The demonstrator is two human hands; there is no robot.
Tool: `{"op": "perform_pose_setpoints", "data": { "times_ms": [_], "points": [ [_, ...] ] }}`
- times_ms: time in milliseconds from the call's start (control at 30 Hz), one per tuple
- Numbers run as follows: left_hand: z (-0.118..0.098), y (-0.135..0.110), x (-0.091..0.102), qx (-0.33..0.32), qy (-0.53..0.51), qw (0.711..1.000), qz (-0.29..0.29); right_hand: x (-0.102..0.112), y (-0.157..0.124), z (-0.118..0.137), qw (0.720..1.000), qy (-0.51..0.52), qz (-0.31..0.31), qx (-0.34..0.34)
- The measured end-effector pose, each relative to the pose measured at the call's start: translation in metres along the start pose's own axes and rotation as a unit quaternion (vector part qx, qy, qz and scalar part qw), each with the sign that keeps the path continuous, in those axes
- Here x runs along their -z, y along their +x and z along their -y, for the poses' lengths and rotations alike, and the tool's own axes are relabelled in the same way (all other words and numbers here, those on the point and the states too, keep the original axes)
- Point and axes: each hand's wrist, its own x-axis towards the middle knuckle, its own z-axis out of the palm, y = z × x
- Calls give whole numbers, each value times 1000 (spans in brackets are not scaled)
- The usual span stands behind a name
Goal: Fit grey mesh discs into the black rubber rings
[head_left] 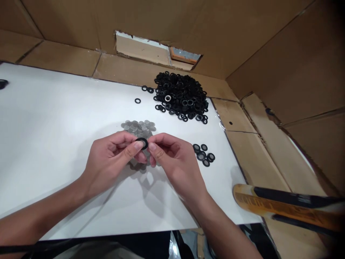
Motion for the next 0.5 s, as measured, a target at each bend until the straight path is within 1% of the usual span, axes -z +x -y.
{"op": "perform_pose_setpoints", "data": {
  "times_ms": [233,367,500],
  "points": [
    [-1,1,1,-8,-13,1000,-10,0,-1,2,1000,3,18,13],
    [-1,2,1,8,-27,1000,-4,0,-2,2,1000,-10,6,7],
    [1,0,2,10,-42,999,-1,0,-2,2,1000,5,18,3]
  ]
}}
